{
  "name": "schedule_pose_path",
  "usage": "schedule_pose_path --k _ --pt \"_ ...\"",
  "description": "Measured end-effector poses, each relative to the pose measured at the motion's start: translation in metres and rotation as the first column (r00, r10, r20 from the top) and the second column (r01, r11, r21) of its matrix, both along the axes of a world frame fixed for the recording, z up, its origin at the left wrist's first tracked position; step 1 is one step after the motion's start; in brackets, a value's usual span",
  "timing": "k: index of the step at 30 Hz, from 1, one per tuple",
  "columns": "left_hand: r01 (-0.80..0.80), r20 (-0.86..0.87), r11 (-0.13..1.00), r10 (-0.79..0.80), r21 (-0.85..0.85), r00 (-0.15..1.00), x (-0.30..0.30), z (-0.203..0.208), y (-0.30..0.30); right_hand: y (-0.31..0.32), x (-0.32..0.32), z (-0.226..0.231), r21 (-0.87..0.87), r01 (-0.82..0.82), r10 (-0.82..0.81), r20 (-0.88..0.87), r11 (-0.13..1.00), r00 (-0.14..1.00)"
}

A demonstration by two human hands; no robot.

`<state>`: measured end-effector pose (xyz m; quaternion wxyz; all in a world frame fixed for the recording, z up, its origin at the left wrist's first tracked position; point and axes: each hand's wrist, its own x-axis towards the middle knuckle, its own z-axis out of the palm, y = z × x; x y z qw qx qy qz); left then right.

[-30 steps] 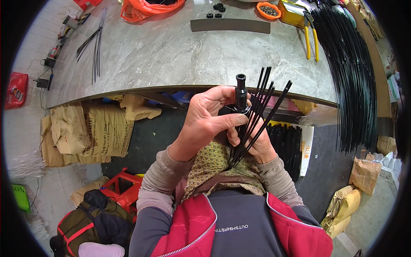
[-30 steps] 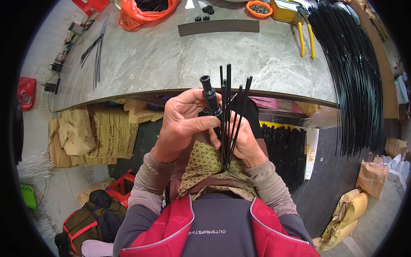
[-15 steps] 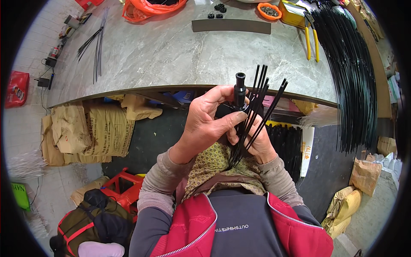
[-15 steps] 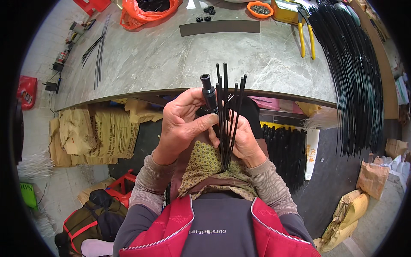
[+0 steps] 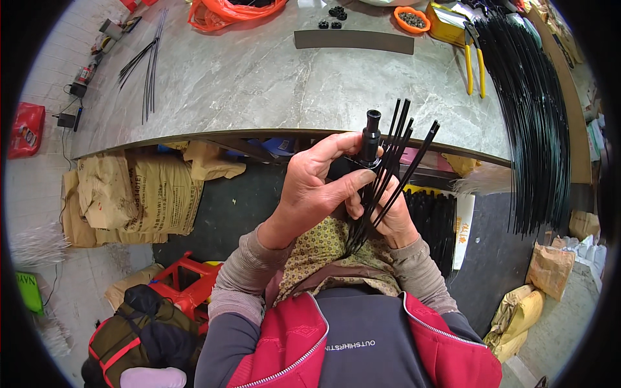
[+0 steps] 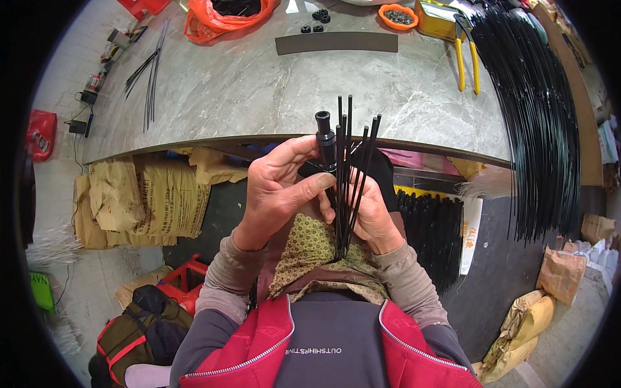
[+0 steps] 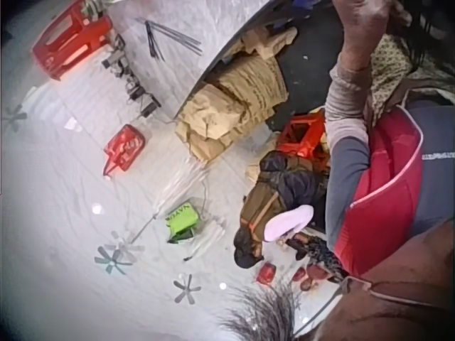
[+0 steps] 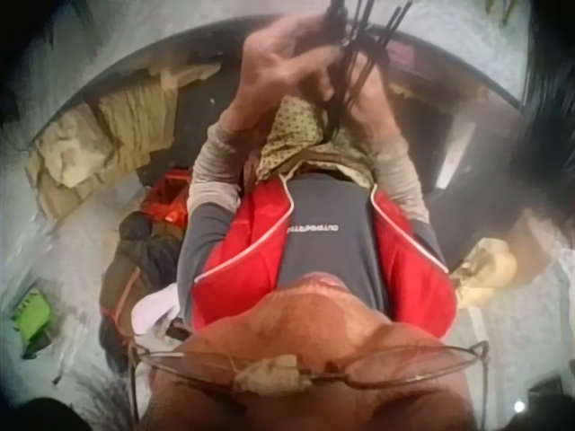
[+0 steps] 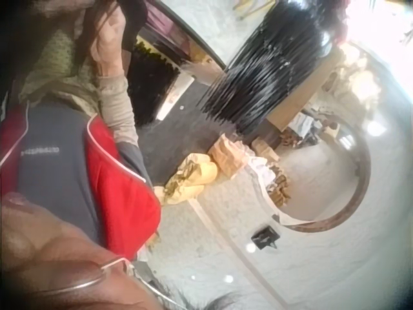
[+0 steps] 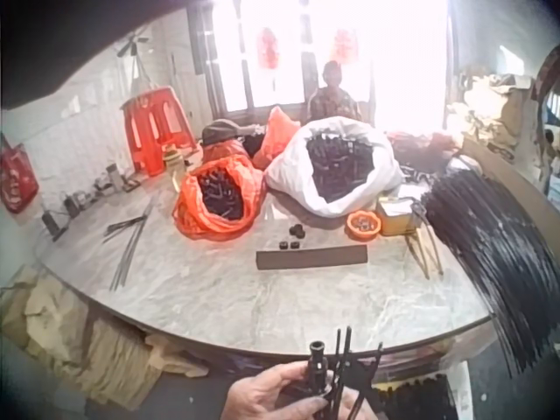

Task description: Assembling bundles of black plastic rods into a central hub and using pliers to secure or trim them.

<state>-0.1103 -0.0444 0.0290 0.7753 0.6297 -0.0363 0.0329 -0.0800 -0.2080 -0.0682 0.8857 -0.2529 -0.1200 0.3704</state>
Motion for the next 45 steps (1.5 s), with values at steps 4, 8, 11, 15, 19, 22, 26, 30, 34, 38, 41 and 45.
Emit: schedule_pose_path --k 4,8,11,15,19,22,26,30,34,38,41,45 --pt "-0.016 0.016 0.999 0.016 -0.05 1.0 0.001 -0.005 0.0 0.0 0.0 0.001 0.007 0.004 -0.004 -0.002 1.0 1.0" --pt "-0.023 0.034 0.995 0.027 -0.093 0.999 0.004 -0.006 -0.001 -0.002 0.001 -0.003 -0.001 -0.008 0.008 -0.023 1.0 1.0" --pt "-0.029 0.019 0.995 0.03 -0.093 0.999 0.004 -0.005 -0.001 -0.002 0.001 -0.002 -0.017 -0.007 0.006 -0.031 1.0 1.0" --pt "-0.036 -0.008 0.993 0.035 -0.111 0.999 0.003 -0.001 -0.001 -0.001 0.001 -0.004 -0.018 -0.005 0.005 -0.033 1.0 0.999" --pt "-0.035 -0.052 0.991 0.028 -0.126 0.998 0.002 -0.002 0.0 0.0 0.0 -0.001 0.012 0.002 -0.002 -0.029 1.0 1.0" --pt "-0.021 -0.126 0.987 0.001 -0.16 0.992 0.002 0.003 0.002 -0.001 0.001 -0.004 0.004 -0.001 0.001 -0.031 1.0 1.0" --pt "-0.059 0.005 0.993 0.06 -0.099 0.998 0.008 -0.01 0.001 -0.001 0.001 -0.005 0.016 -0.014 0.015 -0.09 1.0 0.996" --pt "-0.046 0.053 0.995 0.051 -0.084 0.997 0.011 -0.017 0.0 -0.004 0.003 -0.012 0.023 -0.039 0.04 -0.067 0.999 0.997" --pt "0.022 0.09 0.996 -0.014 -0.089 0.996 0.015 -0.023 0.004 -0.005 0.002 -0.011 0.02 -0.04 0.041 -0.061 0.999 0.997" --pt "0.135 0.023 0.947 -0.134 -0.291 0.991 0.018 -0.024 0.012 -0.004 0.004 -0.01 0.028 -0.062 0.064 -0.081 0.998 0.995" --pt "0.157 -0.07 0.907 -0.2 -0.391 0.977 0.02 -0.03 0.018 -0.003 0.008 -0.012 0.05 -0.088 0.09 -0.048 0.995 0.995" --pt "0.166 -0.075 0.888 -0.218 -0.429 0.973 0.026 -0.031 0.018 -0.001 0.006 0.002 0.022 -0.049 0.051 -0.098 0.999 0.994"
